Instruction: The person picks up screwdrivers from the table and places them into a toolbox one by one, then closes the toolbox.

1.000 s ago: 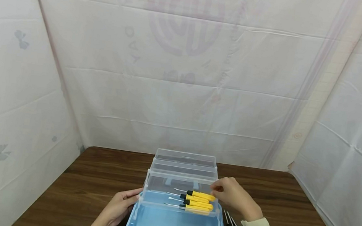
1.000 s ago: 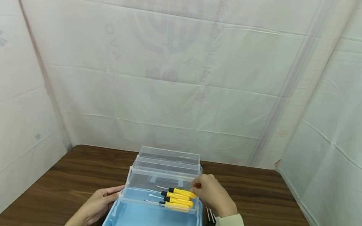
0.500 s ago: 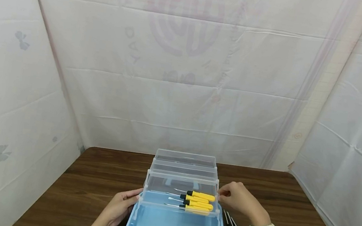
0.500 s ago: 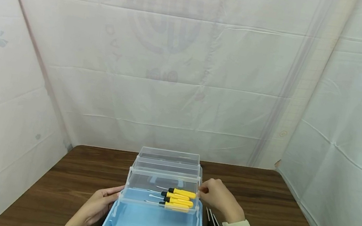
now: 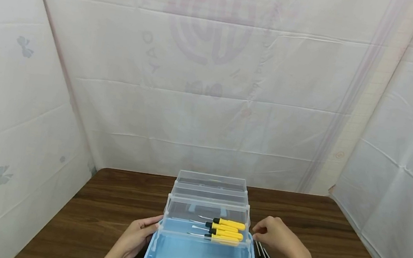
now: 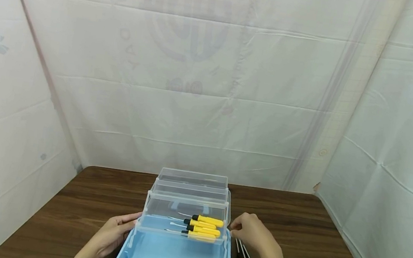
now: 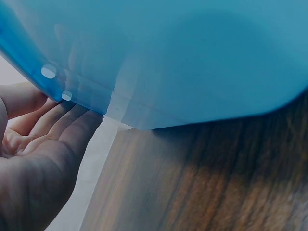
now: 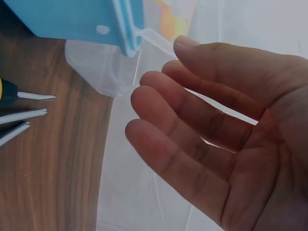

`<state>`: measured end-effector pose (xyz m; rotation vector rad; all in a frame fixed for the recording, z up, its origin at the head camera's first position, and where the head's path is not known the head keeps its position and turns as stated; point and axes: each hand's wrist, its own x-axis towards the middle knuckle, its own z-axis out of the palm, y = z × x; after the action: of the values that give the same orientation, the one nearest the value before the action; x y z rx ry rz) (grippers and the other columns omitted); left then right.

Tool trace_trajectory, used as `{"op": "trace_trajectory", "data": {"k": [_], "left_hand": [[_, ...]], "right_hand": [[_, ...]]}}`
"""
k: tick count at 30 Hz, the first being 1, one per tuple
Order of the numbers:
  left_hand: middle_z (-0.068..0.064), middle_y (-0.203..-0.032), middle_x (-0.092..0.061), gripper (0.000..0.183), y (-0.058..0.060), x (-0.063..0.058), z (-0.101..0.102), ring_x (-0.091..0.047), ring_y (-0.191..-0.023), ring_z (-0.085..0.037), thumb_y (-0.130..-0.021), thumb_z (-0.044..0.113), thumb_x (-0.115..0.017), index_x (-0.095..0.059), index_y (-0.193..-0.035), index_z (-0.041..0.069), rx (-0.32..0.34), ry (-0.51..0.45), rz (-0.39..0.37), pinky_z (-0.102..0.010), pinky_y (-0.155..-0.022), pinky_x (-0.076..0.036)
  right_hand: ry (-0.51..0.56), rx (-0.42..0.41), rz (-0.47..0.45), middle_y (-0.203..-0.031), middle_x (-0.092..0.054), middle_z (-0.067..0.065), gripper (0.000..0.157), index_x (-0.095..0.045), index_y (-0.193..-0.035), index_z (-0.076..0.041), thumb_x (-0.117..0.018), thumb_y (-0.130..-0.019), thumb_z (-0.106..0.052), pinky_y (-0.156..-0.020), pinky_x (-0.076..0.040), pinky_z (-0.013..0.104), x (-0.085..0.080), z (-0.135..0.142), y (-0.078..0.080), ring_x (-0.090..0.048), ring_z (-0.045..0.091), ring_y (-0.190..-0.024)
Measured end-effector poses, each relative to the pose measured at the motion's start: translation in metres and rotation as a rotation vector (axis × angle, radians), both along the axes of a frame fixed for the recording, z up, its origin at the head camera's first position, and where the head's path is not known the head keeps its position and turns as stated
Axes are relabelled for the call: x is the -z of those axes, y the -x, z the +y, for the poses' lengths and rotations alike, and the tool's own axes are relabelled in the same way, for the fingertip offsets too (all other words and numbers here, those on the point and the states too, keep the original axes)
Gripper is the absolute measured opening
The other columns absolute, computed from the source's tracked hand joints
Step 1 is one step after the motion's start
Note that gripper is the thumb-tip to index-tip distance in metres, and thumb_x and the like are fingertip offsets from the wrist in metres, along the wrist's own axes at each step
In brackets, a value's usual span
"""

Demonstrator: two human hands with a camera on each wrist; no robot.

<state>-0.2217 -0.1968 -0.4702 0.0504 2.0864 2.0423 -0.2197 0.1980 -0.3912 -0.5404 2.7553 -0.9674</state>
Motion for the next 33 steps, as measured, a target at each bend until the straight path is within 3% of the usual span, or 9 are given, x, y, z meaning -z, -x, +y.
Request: {"op": "trace_trajectory", "data": {"k": [7, 18, 27, 33], "left_hand": [[-0.03, -0.142, -0.042, 0.05, -0.001, 0.0, 0.001, -0.058, -0.116, -0.02, -0.096, 0.014, -0.055, -0.043, -0.137, -0.011, -0.004, 0.003, -0.002, -0.037, -0.094, -0.053], [-0.03, -0.143, -0.041, 0.049, 0.0, 0.001, 0.0, -0.056, -0.119, -0.022, -0.097, 0.013, -0.055, -0.043, -0.138, -0.011, -0.001, -0.001, 0.005, -0.037, -0.095, -0.052], [-0.031, -0.143, -0.041, 0.049, -0.001, 0.0, 0.0, -0.057, -0.118, -0.022, -0.097, 0.013, -0.054, -0.043, -0.137, -0.011, -0.006, 0.005, -0.001, -0.037, -0.095, -0.052], [-0.031, -0.142, -0.042, 0.048, -0.001, -0.001, 0.0, -0.057, -0.118, -0.022, -0.097, 0.012, -0.054, -0.042, -0.137, -0.012, -0.001, 0.001, -0.001, -0.036, -0.094, -0.053]], "right_hand": [[0.01, 0.018, -0.046, -0.085, -0.07, 0.006, 0.012, -0.073, -0.093, 0.0, -0.07, -0.084, -0.006, -0.062, -0.055, 0.033, 0.008, 0.002, -0.003, -0.06, 0.019, -0.072], [-0.031, 0.19, -0.156, -0.077, -0.066, 0.003, 0.007, -0.073, -0.086, -0.003, -0.073, -0.08, -0.004, -0.063, -0.055, 0.036, 0.022, 0.0, -0.009, -0.058, 0.017, -0.069], [-0.023, 0.174, -0.183, -0.066, -0.062, 0.004, 0.004, -0.072, -0.08, -0.004, -0.074, -0.08, -0.008, -0.05, -0.049, 0.027, 0.032, 0.005, -0.011, -0.052, 0.015, -0.055], [-0.068, 0.251, -0.236, -0.069, -0.063, 0.003, 0.005, -0.073, -0.084, -0.005, -0.074, -0.08, -0.007, -0.054, -0.056, 0.029, 0.039, 0.003, -0.011, -0.058, 0.015, -0.059]]}}
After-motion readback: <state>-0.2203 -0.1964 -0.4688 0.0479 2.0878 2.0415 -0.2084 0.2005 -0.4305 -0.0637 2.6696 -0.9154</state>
